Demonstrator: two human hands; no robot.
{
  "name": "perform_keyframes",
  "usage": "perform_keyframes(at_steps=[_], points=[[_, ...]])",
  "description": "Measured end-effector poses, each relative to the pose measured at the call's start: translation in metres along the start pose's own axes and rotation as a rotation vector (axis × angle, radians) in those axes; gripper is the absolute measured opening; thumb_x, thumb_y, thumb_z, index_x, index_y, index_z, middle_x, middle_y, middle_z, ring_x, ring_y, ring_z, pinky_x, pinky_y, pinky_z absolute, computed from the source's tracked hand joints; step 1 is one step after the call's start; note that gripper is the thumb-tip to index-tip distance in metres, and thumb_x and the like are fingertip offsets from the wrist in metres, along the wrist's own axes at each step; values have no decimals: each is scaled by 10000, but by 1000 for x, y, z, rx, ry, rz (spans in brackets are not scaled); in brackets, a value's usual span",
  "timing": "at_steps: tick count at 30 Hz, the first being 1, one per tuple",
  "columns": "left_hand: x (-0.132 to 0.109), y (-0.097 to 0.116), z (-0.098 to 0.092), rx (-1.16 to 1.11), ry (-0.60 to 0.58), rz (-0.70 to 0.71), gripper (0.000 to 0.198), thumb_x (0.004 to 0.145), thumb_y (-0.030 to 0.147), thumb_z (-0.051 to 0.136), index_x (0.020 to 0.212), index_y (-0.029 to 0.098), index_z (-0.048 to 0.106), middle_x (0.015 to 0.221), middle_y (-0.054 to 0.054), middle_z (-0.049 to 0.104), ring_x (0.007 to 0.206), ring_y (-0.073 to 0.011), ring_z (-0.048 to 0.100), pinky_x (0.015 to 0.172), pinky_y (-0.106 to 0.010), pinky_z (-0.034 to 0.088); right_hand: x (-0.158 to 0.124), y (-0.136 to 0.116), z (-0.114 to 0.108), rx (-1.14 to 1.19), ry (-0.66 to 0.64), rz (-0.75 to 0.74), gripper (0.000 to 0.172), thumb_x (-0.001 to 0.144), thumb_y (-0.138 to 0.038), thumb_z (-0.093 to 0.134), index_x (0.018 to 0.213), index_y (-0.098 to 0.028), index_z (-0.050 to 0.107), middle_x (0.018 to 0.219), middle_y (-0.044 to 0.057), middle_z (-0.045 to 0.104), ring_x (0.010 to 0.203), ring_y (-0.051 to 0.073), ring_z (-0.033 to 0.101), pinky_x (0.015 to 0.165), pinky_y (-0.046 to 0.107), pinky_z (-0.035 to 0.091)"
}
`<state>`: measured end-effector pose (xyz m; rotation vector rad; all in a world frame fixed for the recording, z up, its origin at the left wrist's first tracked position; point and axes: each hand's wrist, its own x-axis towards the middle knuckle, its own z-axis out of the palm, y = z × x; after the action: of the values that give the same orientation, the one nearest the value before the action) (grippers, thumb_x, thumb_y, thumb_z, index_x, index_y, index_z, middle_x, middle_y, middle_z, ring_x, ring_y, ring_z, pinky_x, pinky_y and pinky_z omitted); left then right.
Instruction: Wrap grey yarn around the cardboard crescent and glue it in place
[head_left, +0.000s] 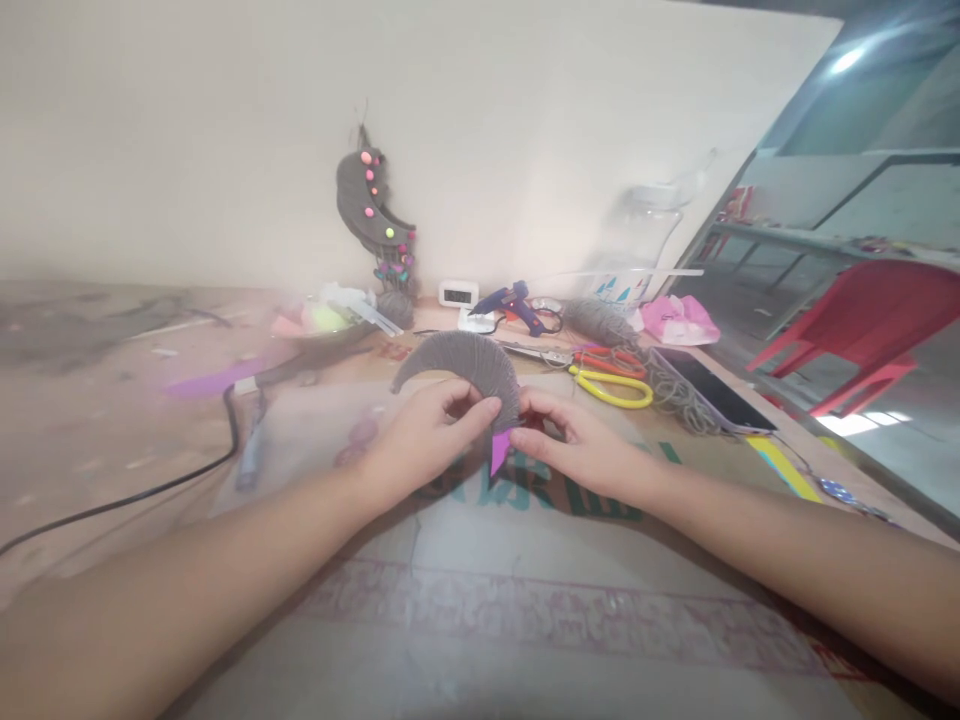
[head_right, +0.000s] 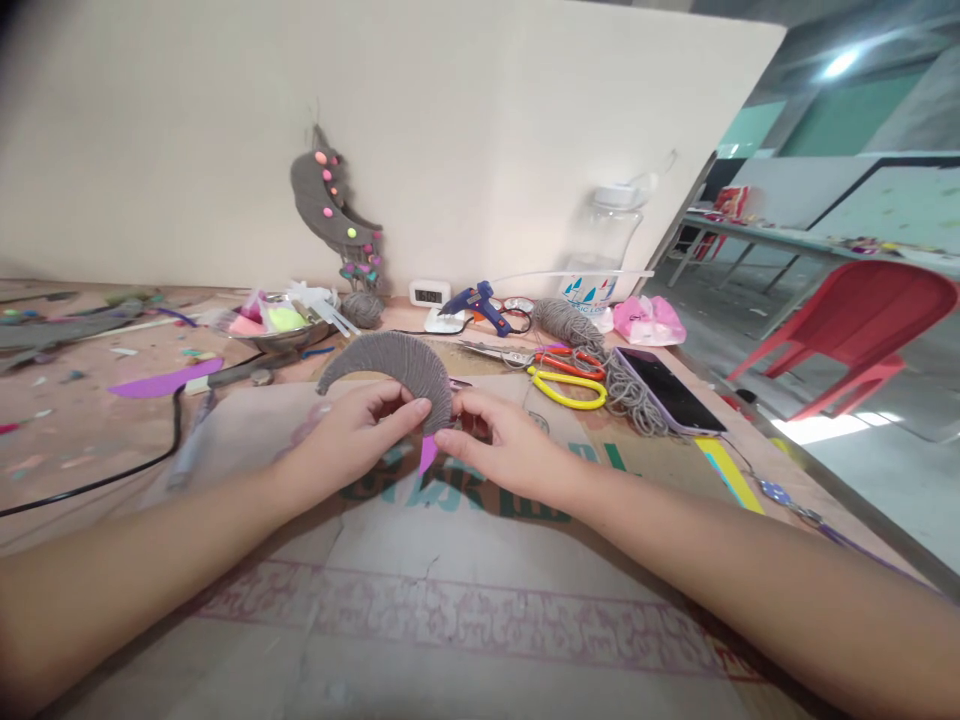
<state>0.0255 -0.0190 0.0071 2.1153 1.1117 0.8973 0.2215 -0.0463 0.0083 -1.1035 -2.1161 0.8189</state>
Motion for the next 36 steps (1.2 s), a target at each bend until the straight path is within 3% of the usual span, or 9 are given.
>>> perform_keyframes(at_steps=[3,6,11,14,17,22,25,30,36], points=[[0,-2,1,-53,6,-40,367,878,487,476,662,194,524,638,20,544,643,-143,505,630,-279,379,0,2,-2,-22,44,-18,247,875,-401,555,976,-183,614,938,47,612,813,168,532,733,305,441],[0,-4,1,-73,-3,-54,386,879,515,471,671,194,520,637,23,527,632,-141,495,613,-281,368,0,3,-3,49,188,52,257,881,-395,549,1021,-184,592,949,58,626,868,185,572,762,323,463],[-1,-4,0,-80,-4,-48,391,883,515,471,667,192,519,638,23,532,627,-136,488,600,-275,356,-1,-2,-2,84,363,96,188,858,-364,571,935,-194,590,778,11,564,684,142,524,630,283,434],[-1,-3,0,-92,-9,-63,388,884,509,473,665,192,512,632,27,527,619,-132,482,594,-271,352,-3,-5,-1,109,321,138,169,863,-358,559,924,-201,578,640,-41,475,539,109,429,512,253,362],[-2,-2,0,-91,-12,-71,393,885,515,472,665,191,505,631,29,519,613,-129,471,589,-271,348,-4,-4,0,153,265,172,204,857,-386,565,932,-198,545,629,-53,473,503,98,411,481,245,342],[-1,-1,0,-11,0,-30,376,882,491,484,658,191,513,636,23,522,630,-136,473,607,-277,350,-1,-1,1,-8,211,176,260,829,-419,600,946,-186,591,641,-43,466,569,115,423,528,251,351],[-1,-2,1,65,3,24,375,880,475,490,635,192,517,619,22,518,641,-141,488,629,-279,359,2,-1,3,-123,165,111,229,812,-411,635,808,-186,594,698,-24,484,608,117,418,555,256,346],[-1,-1,0,129,-2,80,376,878,450,491,602,196,521,635,6,546,682,-154,511,650,-281,363,4,-1,8,-21,72,29,133,857,-301,584,789,-189,604,839,15,580,801,153,523,705,272,417],[-2,3,-1,63,-11,23,377,876,456,488,600,200,501,615,14,530,663,-152,503,645,-286,363,1,-4,3,8,125,68,259,903,-414,499,789,-190,566,763,9,538,727,150,506,663,274,418]])
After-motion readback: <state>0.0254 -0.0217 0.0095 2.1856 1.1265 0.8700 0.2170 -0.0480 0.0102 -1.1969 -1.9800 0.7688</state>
